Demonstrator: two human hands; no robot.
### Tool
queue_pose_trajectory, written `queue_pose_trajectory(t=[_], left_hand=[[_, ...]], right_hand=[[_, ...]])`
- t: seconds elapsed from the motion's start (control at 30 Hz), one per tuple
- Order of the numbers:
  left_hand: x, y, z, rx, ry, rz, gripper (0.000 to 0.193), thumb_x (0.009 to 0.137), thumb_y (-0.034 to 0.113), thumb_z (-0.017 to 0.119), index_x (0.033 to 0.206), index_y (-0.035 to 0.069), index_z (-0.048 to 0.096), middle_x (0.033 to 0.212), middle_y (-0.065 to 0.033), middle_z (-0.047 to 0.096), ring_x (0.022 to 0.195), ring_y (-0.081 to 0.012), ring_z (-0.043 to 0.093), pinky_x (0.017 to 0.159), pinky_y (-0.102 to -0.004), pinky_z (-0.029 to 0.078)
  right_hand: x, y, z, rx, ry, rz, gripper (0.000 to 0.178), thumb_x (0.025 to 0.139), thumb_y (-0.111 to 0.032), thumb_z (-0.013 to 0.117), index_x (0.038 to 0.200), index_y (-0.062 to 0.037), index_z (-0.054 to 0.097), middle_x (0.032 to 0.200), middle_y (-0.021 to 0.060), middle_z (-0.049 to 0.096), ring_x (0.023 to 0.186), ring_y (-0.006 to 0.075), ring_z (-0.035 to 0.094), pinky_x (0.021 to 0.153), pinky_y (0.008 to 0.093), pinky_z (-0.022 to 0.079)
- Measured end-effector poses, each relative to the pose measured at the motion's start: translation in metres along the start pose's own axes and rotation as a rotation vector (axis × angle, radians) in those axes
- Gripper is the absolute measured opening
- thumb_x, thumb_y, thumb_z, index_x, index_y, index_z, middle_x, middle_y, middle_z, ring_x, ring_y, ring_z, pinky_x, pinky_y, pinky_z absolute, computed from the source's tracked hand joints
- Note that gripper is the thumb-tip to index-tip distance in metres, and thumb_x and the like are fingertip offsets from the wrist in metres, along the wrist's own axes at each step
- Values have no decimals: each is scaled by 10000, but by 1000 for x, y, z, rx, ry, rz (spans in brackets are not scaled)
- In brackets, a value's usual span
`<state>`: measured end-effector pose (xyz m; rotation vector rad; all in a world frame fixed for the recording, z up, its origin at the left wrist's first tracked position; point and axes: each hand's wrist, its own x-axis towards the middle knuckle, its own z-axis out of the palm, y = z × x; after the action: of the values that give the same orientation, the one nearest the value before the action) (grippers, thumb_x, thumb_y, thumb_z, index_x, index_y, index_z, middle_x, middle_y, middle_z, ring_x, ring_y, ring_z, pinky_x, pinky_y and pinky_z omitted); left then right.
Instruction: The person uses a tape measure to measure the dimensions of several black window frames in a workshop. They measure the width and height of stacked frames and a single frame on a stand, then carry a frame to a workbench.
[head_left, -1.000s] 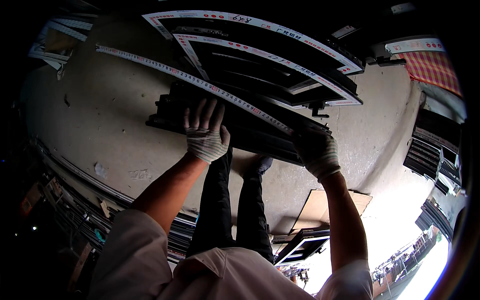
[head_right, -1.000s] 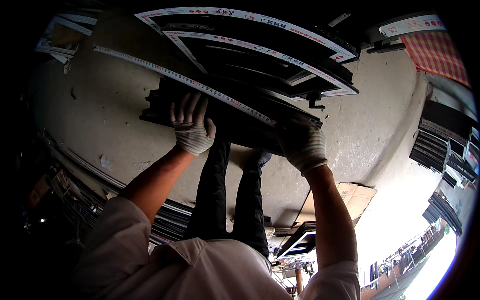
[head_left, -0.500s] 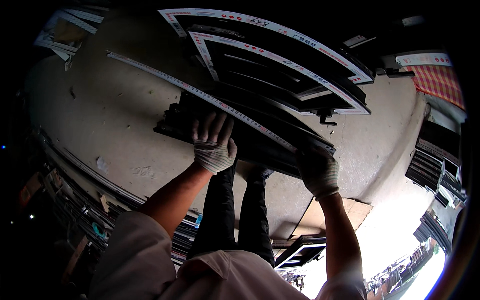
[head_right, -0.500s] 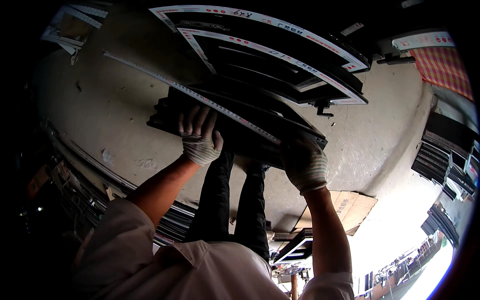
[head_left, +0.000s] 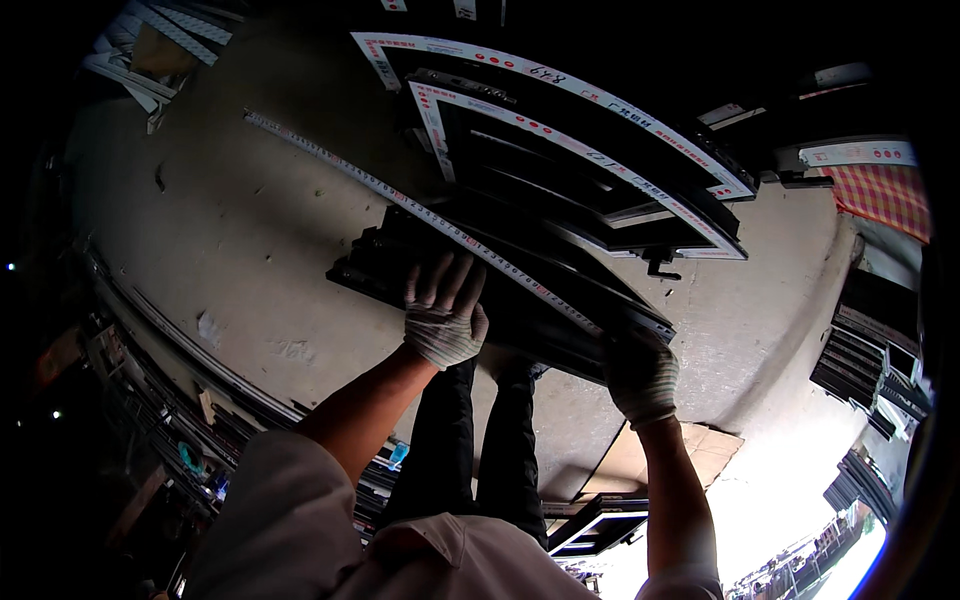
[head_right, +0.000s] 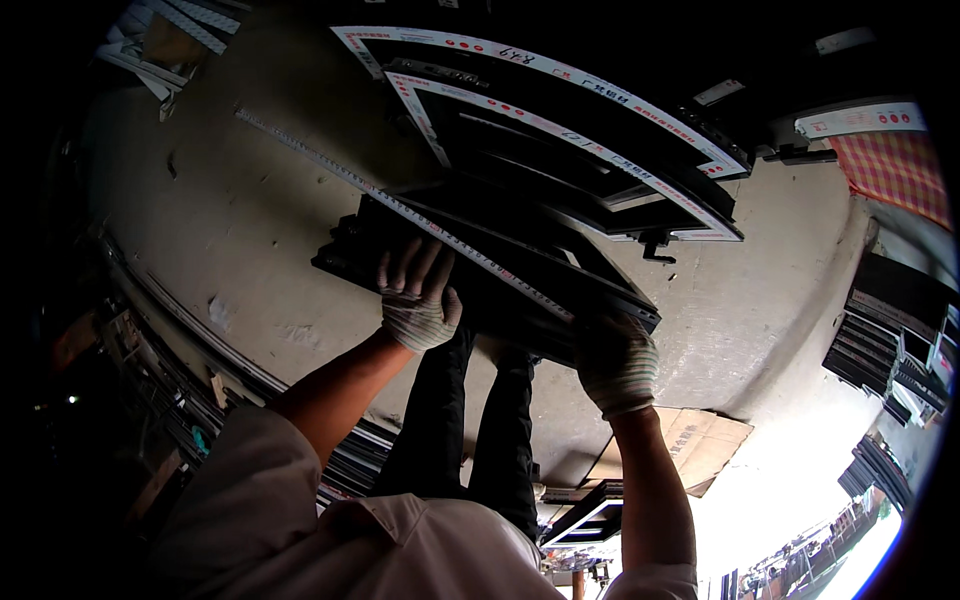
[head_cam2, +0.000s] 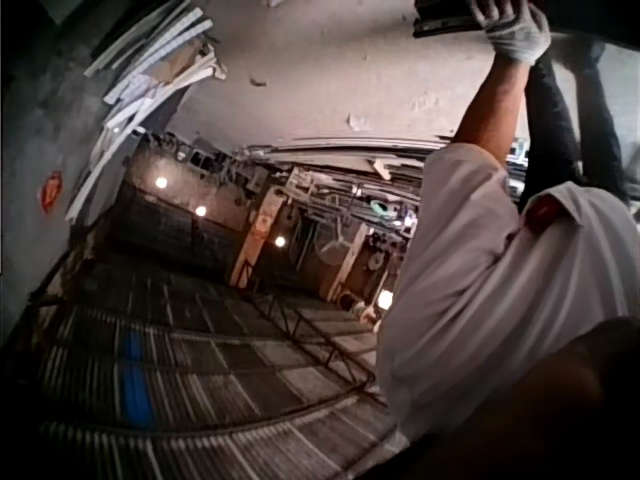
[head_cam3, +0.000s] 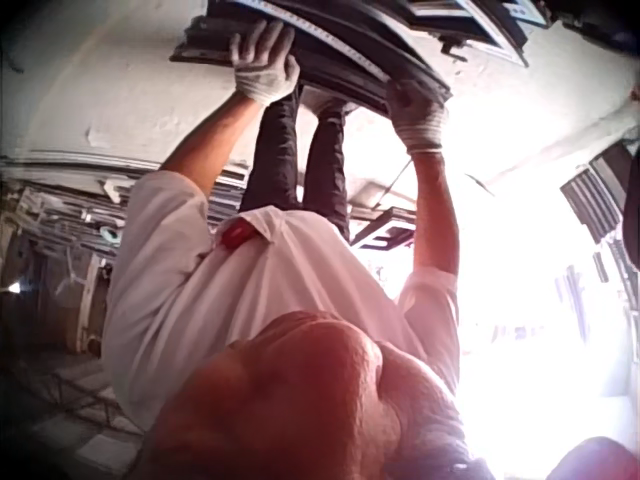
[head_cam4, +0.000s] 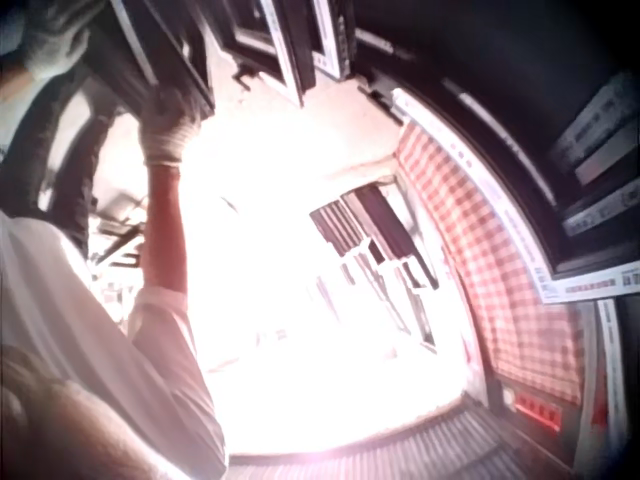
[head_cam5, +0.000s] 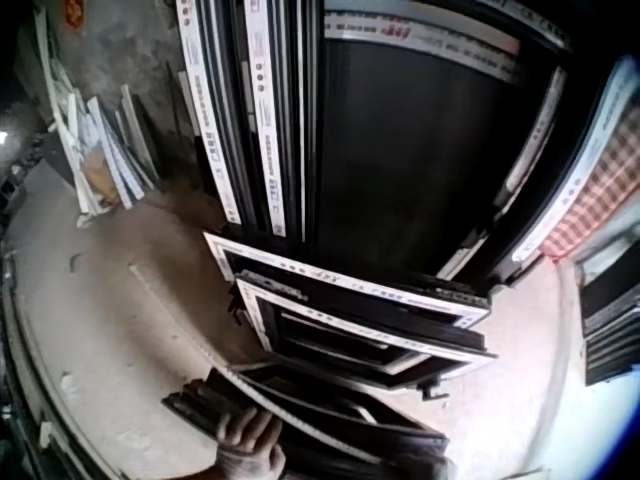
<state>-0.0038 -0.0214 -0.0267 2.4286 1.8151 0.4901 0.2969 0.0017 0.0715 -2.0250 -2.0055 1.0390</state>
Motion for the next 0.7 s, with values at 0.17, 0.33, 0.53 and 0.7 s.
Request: queue_pose_trajectory(t=[0.17,0.33,0.53,0.7], left_hand=[[-3,-1,2,21,15,15,610,864,261,556,1459,136,505,1542,-87,424,1484,-286,326,1237,-537,140],[5,-1,-1,38,41,54,637,837,252,545,1448,79,494,1516,-112,444,1424,-317,364,1186,-549,196],[6,1,-2,17,41,48,645,840,233,564,1466,92,501,1539,-102,438,1470,-304,350,1223,-572,161],[5,1,-1,22,38,45,639,846,229,567,1468,95,510,1542,-106,439,1469,-317,349,1220,-578,163]], right_hand=[[0,3,1,-35,28,-26,195,920,-274,731,873,-84,734,853,144,692,818,369,678,720,474,553],[-1,1,-1,-7,52,4,207,920,-282,727,851,-87,724,852,147,687,824,372,678,706,482,554],[-2,4,-4,-54,36,-21,221,936,-297,729,890,-81,724,858,157,684,793,373,679,692,461,558],[-1,1,-4,-26,73,-37,226,923,-279,728,816,-82,697,810,152,662,772,375,660,669,476,539]])
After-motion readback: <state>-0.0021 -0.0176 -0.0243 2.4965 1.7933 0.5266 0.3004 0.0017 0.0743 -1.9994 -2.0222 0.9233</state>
